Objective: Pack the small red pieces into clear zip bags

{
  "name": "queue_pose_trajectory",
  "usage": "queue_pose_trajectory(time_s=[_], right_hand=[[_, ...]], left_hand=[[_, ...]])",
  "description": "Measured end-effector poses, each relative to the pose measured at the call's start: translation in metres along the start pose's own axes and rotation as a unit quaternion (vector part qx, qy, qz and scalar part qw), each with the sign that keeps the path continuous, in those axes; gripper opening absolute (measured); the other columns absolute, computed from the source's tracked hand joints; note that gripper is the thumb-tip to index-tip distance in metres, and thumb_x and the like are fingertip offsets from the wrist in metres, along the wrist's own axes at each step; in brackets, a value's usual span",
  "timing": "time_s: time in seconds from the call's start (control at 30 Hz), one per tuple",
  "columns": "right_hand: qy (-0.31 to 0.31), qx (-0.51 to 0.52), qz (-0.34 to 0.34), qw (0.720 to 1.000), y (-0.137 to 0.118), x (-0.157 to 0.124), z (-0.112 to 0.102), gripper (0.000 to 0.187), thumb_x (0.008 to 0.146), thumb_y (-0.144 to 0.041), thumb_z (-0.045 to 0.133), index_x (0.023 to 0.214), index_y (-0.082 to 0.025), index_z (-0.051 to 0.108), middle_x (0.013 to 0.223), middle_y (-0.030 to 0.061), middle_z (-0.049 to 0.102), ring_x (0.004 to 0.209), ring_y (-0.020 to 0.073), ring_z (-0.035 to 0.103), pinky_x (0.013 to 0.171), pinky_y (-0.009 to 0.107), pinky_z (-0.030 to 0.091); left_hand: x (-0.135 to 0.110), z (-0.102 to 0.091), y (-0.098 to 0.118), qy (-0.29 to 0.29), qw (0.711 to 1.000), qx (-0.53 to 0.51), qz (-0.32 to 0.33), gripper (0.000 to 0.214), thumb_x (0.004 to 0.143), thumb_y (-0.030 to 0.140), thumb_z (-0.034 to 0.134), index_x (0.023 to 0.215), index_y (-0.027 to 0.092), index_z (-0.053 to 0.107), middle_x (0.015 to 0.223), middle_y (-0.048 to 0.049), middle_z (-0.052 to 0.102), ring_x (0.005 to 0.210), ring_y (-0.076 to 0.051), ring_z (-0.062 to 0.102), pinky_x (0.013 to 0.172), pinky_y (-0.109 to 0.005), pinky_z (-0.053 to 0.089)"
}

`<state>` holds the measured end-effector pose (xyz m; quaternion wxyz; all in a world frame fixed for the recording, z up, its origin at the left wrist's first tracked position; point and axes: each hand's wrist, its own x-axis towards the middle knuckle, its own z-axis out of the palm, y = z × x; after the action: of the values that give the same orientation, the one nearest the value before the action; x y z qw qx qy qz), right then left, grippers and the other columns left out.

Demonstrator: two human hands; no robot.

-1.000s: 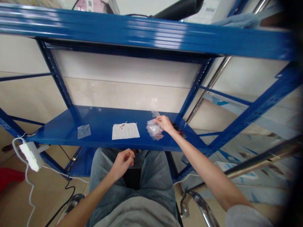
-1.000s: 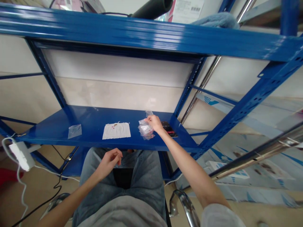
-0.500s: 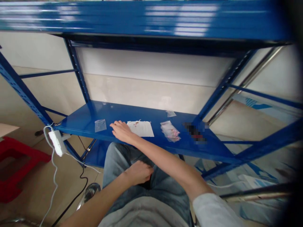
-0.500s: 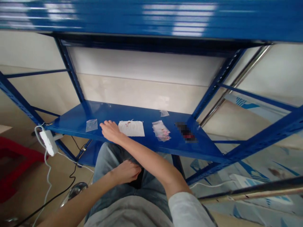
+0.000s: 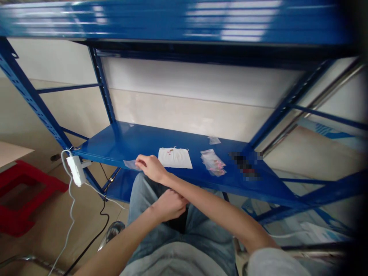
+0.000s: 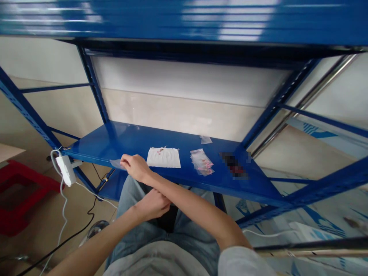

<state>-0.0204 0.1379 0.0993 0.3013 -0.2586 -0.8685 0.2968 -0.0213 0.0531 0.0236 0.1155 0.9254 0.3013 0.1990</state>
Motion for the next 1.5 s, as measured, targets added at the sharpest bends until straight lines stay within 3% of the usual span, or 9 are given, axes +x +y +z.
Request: queue_pose_trajectory(time_s=[0.1, 0.2, 0.3, 0.4, 0.6, 0.8, 1.03, 1.2, 1.5], right_hand=[[0.117, 0.245, 0.065, 0.960, -0.007, -0.055, -0.047, 0.017, 0.093, -0.036, 0.051, 0.094, -0.020, 0.056, 0.076, 0.0007, 0.069, 0.066, 0.0144, 0.065, 0.061, 0.025, 0.048], [0.289, 0.385, 0.156, 0.863, -0.002, -0.118, -0.072, 0.022, 0.083, -0.038, 0.065, 0.094, -0.021, 0.056, 0.071, -0.0008, 0.066, 0.064, 0.0139, 0.063, 0.058, 0.024, 0.048], [0.331, 0.463, 0.265, 0.778, 0.012, -0.170, -0.063, 0.031, 0.072, -0.036, 0.076, 0.089, -0.020, 0.055, 0.072, -0.0007, 0.066, 0.064, 0.0135, 0.062, 0.058, 0.024, 0.048], [0.310, 0.488, 0.329, 0.746, 0.025, -0.199, -0.036, 0.036, 0.066, -0.037, 0.079, 0.086, -0.020, 0.054, 0.073, -0.0007, 0.067, 0.066, 0.0150, 0.064, 0.059, 0.025, 0.048], [0.262, 0.339, 0.326, 0.843, 0.020, -0.208, -0.010, 0.039, 0.078, -0.026, 0.067, 0.112, -0.022, 0.048, 0.102, 0.0061, 0.068, 0.089, 0.0191, 0.066, 0.072, 0.031, 0.052], [0.237, -0.041, 0.081, 0.967, 0.001, -0.214, -0.032, 0.045, 0.091, -0.009, 0.041, 0.133, -0.024, 0.046, 0.137, 0.0101, 0.049, 0.129, 0.0218, 0.045, 0.108, 0.045, 0.039], [0.151, -0.196, -0.066, 0.967, 0.007, -0.216, -0.038, 0.042, 0.091, -0.004, 0.040, 0.126, -0.019, 0.057, 0.123, 0.0114, 0.060, 0.123, 0.0231, 0.050, 0.106, 0.046, 0.043], [0.098, -0.225, -0.056, 0.968, 0.011, -0.214, -0.037, 0.034, 0.091, -0.008, 0.045, 0.119, -0.017, 0.061, 0.114, 0.0111, 0.065, 0.114, 0.0236, 0.055, 0.102, 0.045, 0.047], [0.012, -0.268, -0.047, 0.962, 0.007, -0.212, -0.036, 0.035, 0.089, -0.006, 0.046, 0.120, -0.016, 0.061, 0.125, 0.0119, 0.061, 0.125, 0.0223, 0.049, 0.106, 0.042, 0.041]], left_hand=[[0.001, -0.010, 0.006, 0.105, 0.986, -0.089, -0.098, 0.018, 0.086, 0.013, 0.049, 0.090, 0.015, 0.067, 0.079, -0.0065, 0.069, 0.077, -0.020, 0.066, 0.076, -0.032, 0.051], [0.004, -0.017, 0.013, 0.249, 0.932, -0.212, -0.154, 0.028, 0.089, 0.019, 0.053, 0.116, 0.018, 0.058, 0.097, -0.0057, 0.068, 0.086, -0.018, 0.064, 0.078, -0.029, 0.049], [0.010, -0.014, 0.019, 0.299, 0.889, -0.309, -0.156, 0.063, 0.084, 0.029, 0.065, 0.140, 0.022, 0.037, 0.134, -0.0108, 0.053, 0.120, -0.024, 0.053, 0.096, -0.035, 0.045], [0.014, -0.004, 0.020, 0.275, 0.861, -0.396, -0.160, 0.064, 0.088, 0.033, 0.061, 0.144, 0.023, 0.032, 0.141, -0.0115, 0.047, 0.130, -0.025, 0.045, 0.108, -0.040, 0.036], [0.007, 0.002, 0.007, 0.321, 0.819, -0.427, -0.209, 0.033, 0.098, 0.029, 0.033, 0.125, 0.019, 0.048, 0.117, -0.0105, 0.063, 0.114, -0.022, 0.057, 0.103, -0.041, 0.038], [0.000, -0.007, 0.008, 0.273, 0.898, -0.295, -0.180, 0.034, 0.089, 0.016, 0.044, 0.123, 0.019, 0.049, 0.110, -0.0092, 0.060, 0.104, -0.020, 0.057, 0.096, -0.036, 0.042], [-0.001, -0.001, 0.010, 0.183, 0.952, -0.219, -0.109, 0.043, 0.084, 0.010, 0.040, 0.124, 0.020, 0.048, 0.117, -0.0092, 0.059, 0.107, -0.023, 0.053, 0.095, -0.038, 0.042], [-0.002, -0.003, 0.003, 0.075, 0.992, -0.059, -0.081, 0.044, 0.082, 0.012, 0.045, 0.125, 0.018, 0.049, 0.109, -0.0097, 0.061, 0.101, -0.026, 0.052, 0.090, -0.042, 0.040], [-0.007, -0.020, -0.002, 0.038, 0.994, 0.048, -0.091, 0.036, 0.082, 0.012, 0.049, 0.117, 0.018, 0.053, 0.104, -0.0096, 0.063, 0.100, -0.026, 0.052, 0.086, -0.039, 0.039]])
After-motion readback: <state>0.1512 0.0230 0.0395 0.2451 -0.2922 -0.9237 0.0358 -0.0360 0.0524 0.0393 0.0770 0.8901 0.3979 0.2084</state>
